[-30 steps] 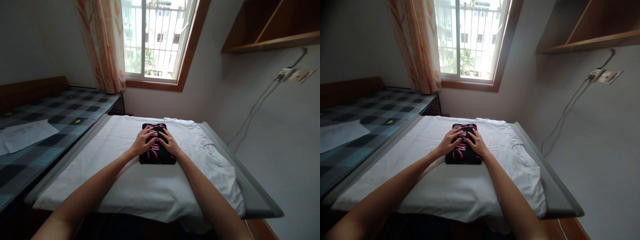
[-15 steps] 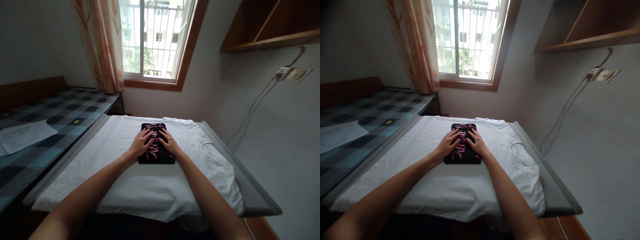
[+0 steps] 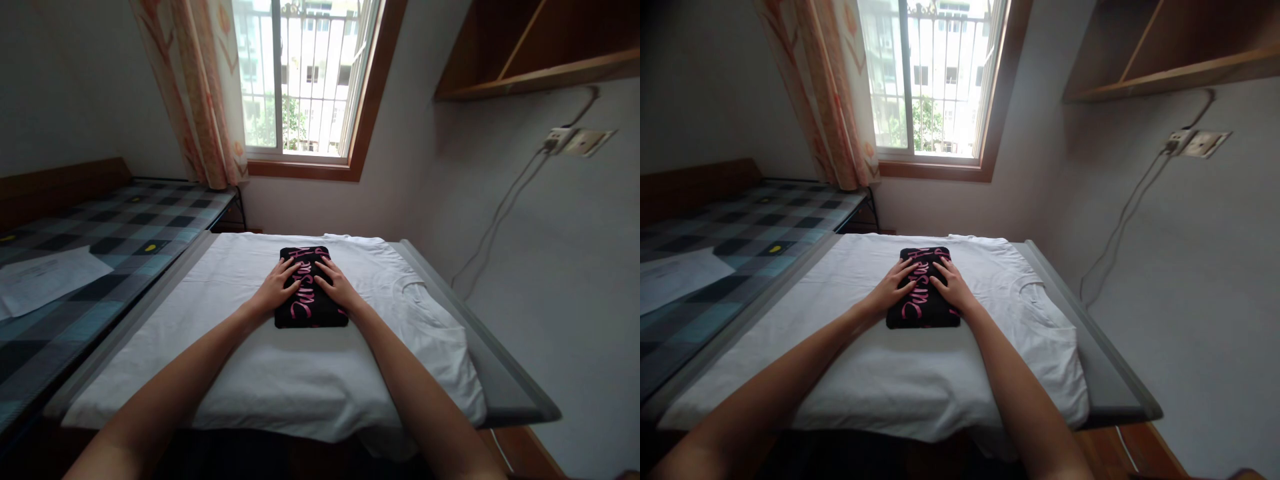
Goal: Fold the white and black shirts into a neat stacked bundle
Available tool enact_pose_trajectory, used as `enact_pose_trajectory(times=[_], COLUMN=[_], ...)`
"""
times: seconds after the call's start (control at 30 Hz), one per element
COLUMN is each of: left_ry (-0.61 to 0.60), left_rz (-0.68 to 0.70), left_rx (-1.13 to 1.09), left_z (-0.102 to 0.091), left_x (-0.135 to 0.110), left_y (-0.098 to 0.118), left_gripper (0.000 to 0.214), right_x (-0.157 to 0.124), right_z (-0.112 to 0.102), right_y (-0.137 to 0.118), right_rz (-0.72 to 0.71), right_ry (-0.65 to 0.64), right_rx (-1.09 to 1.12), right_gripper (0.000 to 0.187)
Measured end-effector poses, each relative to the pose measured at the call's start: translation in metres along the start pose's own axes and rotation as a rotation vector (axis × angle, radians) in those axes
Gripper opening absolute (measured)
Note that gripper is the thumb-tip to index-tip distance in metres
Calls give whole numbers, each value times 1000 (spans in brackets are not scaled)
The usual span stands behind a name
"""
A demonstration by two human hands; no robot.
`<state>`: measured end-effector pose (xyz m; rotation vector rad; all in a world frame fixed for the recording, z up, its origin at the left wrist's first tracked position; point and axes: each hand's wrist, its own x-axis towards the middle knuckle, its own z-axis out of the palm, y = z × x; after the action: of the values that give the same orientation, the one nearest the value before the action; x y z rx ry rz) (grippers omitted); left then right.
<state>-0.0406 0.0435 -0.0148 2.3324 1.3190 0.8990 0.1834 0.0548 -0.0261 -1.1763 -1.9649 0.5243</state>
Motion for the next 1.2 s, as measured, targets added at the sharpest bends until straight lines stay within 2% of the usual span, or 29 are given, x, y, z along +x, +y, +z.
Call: enact_pose_trajectory(times=[1.2], left_ry=[-17], left_rz=[2], left_rx=[42], left_z=[-3], left_x=[-1], left_y=[4], left_gripper=[52], right_x=[-1], right_z=[-2], right_y=[-3], right_rz=[9], right_ry=[0], right_rx=[19], right_gripper=[57])
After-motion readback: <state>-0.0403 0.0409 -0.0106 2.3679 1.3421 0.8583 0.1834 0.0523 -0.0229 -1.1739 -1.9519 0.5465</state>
